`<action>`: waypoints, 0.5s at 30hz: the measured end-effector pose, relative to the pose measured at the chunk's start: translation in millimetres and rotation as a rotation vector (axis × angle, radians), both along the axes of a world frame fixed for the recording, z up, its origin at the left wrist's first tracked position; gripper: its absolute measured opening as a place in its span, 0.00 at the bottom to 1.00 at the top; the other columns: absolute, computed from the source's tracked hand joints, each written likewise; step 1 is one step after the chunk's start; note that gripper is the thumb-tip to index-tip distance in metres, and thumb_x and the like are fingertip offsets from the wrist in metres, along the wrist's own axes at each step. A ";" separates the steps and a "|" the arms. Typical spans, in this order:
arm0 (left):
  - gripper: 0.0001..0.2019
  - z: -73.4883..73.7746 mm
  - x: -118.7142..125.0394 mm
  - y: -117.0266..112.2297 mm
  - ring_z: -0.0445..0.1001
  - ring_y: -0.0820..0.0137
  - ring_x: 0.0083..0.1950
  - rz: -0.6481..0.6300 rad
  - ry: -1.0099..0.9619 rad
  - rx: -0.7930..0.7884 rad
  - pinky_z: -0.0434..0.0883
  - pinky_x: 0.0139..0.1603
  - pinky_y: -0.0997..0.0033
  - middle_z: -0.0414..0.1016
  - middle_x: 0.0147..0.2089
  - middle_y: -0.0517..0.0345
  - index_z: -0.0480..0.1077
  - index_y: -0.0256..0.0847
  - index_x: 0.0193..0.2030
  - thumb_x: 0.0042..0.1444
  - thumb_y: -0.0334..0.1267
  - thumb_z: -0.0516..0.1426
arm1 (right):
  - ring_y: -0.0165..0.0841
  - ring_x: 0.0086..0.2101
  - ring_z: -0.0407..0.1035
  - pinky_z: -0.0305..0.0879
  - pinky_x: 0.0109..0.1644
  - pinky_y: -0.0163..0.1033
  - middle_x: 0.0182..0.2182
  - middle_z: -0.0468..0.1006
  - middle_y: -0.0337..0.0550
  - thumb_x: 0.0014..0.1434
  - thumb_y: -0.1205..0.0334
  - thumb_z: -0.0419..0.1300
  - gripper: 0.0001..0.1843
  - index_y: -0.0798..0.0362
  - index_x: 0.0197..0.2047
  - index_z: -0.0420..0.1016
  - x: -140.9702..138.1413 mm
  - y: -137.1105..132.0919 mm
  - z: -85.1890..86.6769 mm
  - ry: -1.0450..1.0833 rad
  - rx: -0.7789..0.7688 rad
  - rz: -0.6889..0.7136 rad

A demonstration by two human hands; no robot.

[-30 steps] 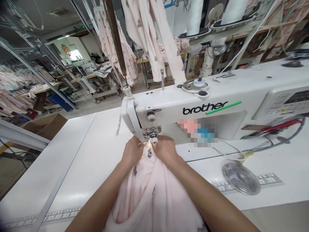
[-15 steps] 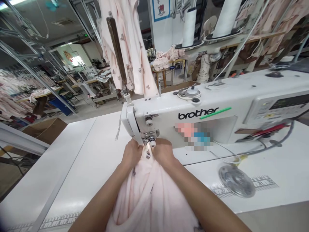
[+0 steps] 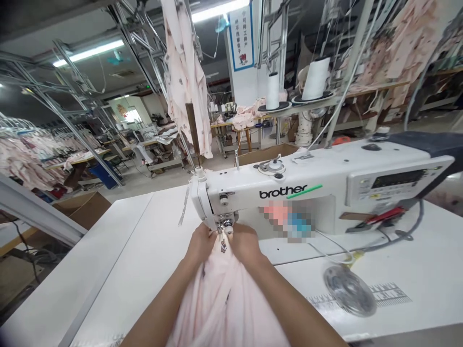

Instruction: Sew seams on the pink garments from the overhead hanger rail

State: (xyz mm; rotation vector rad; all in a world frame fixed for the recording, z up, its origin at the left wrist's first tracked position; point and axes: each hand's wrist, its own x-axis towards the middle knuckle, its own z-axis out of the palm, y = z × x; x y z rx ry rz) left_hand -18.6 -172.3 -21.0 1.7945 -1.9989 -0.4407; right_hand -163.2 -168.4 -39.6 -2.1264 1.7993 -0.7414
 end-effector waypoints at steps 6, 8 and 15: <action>0.13 -4.7 3.5 -3.8 0.71 0.64 0.48 -0.006 0.047 0.020 0.65 0.45 0.71 0.72 0.46 0.49 0.68 0.37 0.44 0.54 0.29 0.49 | 0.35 0.36 0.70 0.61 0.36 0.34 0.36 0.75 0.44 0.66 0.54 0.35 0.22 0.52 0.41 0.67 -20.5 9.1 3.8 -0.189 -0.009 0.119; 0.12 -5.3 3.5 -4.7 0.71 0.63 0.47 0.004 0.054 0.036 0.65 0.44 0.70 0.72 0.45 0.48 0.68 0.36 0.44 0.53 0.29 0.50 | 0.36 0.37 0.70 0.62 0.37 0.35 0.36 0.75 0.45 0.65 0.54 0.34 0.23 0.53 0.43 0.67 -23.3 8.2 3.8 -0.218 0.012 0.110; 0.11 -4.1 2.4 -4.3 0.71 0.62 0.47 0.022 0.062 0.070 0.65 0.45 0.69 0.73 0.44 0.46 0.68 0.35 0.43 0.54 0.29 0.50 | 0.41 0.36 0.68 0.61 0.38 0.39 0.35 0.75 0.48 0.63 0.52 0.33 0.24 0.53 0.40 0.66 -21.6 5.6 4.7 -0.219 0.070 0.082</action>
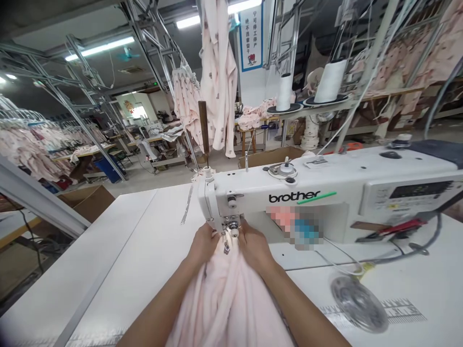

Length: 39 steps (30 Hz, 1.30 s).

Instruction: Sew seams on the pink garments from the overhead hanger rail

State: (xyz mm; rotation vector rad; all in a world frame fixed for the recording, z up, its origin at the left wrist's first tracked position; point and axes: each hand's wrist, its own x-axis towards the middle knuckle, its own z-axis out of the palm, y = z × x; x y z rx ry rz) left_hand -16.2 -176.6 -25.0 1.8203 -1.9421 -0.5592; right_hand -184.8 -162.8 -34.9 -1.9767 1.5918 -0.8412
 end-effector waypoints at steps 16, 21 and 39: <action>0.10 4.1 -0.7 8.1 0.73 0.65 0.40 0.000 0.085 -0.003 0.65 0.40 0.71 0.74 0.37 0.51 0.68 0.37 0.37 0.49 0.26 0.49 | 0.36 0.30 0.67 0.60 0.33 0.35 0.29 0.73 0.41 0.58 0.45 0.51 0.18 0.52 0.36 0.67 1.8 7.3 4.8 -0.063 0.032 0.053; 0.10 4.9 -2.4 9.4 0.73 0.65 0.40 0.004 0.085 0.005 0.65 0.39 0.71 0.74 0.37 0.50 0.68 0.36 0.37 0.49 0.27 0.49 | 0.36 0.33 0.68 0.59 0.36 0.35 0.31 0.74 0.42 0.57 0.58 0.52 0.08 0.53 0.36 0.68 8.1 5.1 4.7 -0.009 -0.002 0.046; 0.19 77.0 80.9 207.2 0.64 0.79 0.27 0.007 1.206 0.309 0.60 0.29 0.81 0.68 0.27 0.57 0.73 0.32 0.32 0.40 0.46 0.67 | 0.38 0.30 0.66 0.61 0.32 0.37 0.28 0.72 0.41 0.58 0.46 0.48 0.15 0.46 0.32 0.68 63.5 126.6 82.9 -0.414 0.063 0.569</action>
